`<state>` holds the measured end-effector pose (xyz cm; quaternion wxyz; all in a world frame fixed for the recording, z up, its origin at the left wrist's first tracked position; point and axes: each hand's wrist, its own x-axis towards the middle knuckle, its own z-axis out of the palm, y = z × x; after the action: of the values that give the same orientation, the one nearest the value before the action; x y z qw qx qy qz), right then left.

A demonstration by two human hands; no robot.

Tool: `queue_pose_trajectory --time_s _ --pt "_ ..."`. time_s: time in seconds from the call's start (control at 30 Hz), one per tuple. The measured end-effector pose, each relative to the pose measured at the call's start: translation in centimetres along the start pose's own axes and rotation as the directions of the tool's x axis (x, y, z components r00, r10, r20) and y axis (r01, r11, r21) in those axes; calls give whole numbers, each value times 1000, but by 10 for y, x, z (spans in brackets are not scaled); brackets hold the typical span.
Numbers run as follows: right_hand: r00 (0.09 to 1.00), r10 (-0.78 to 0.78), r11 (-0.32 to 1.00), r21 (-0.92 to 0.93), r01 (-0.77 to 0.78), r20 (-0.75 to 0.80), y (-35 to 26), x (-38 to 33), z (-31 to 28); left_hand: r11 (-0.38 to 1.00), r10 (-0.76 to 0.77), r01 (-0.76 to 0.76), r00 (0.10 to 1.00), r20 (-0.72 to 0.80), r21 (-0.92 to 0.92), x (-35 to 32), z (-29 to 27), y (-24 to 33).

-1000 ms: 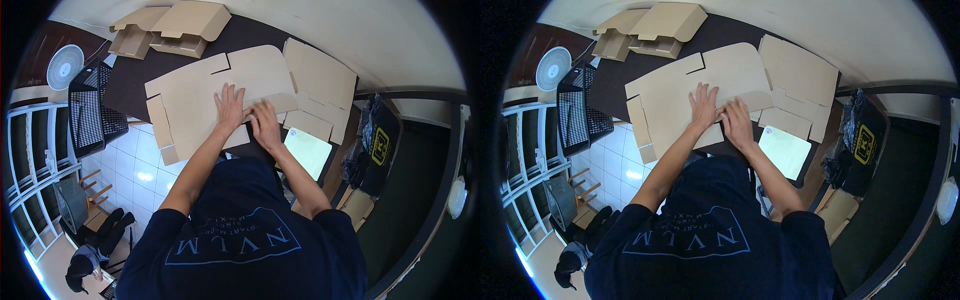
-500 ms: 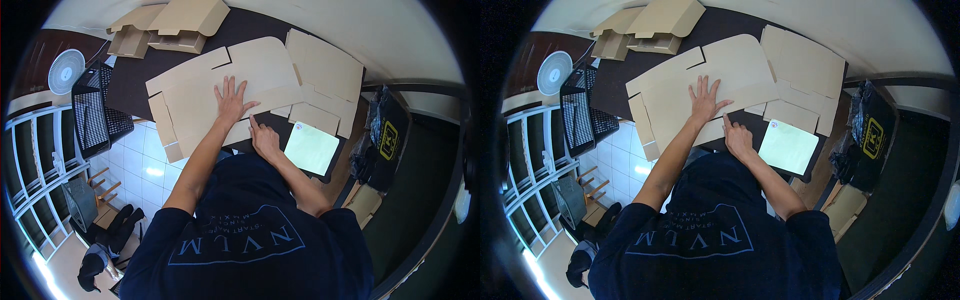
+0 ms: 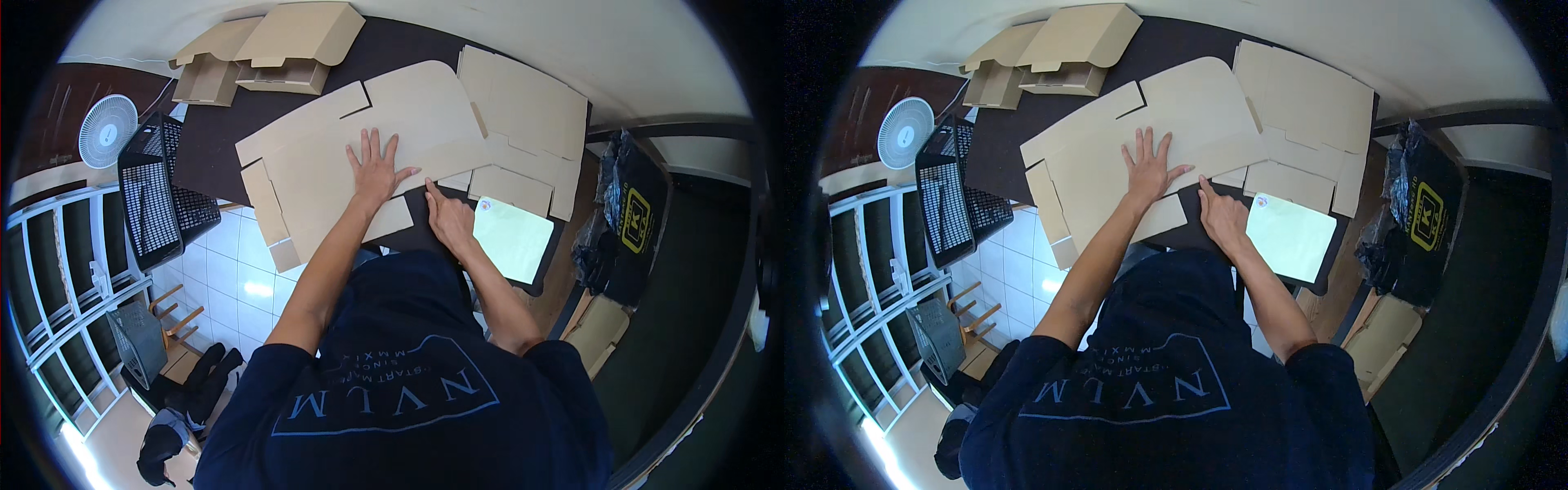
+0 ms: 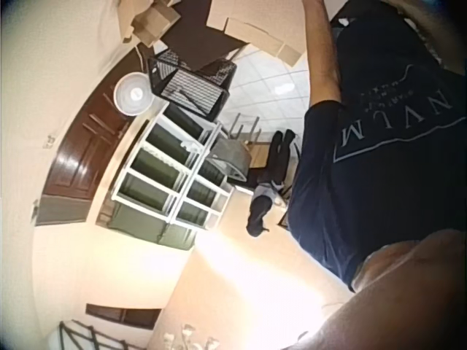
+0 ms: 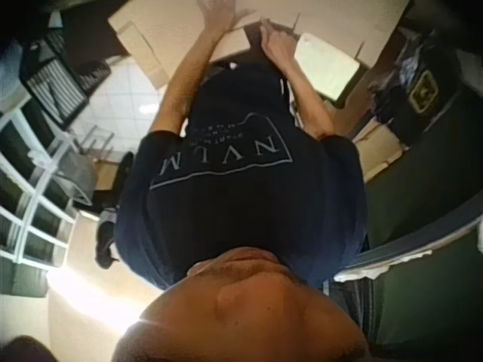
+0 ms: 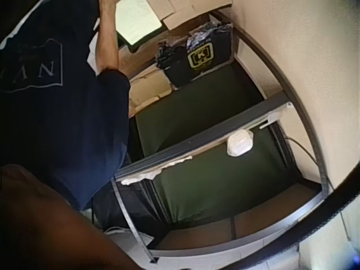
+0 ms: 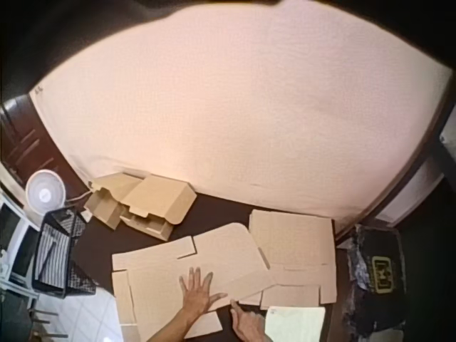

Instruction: The person assembles storage boxes by folding flat cardboard templates by hand.

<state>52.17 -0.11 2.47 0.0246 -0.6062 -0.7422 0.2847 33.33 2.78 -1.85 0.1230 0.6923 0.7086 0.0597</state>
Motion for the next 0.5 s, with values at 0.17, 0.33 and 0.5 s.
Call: queue_pose_trajectory --time_s 0.17,0.33,0.5 --pt "996 73 997 32 -72 -52 21 -2 -6 1000 -4 3 999 40 11 -2 0 0" --pt "996 91 995 -49 -92 -20 31 5 -13 1000 19 -18 1000 -12 18 4 3 -3" --pt "972 231 973 -5 -231 -48 48 8 -32 1000 0 -2 997 76 21 0 0 0"
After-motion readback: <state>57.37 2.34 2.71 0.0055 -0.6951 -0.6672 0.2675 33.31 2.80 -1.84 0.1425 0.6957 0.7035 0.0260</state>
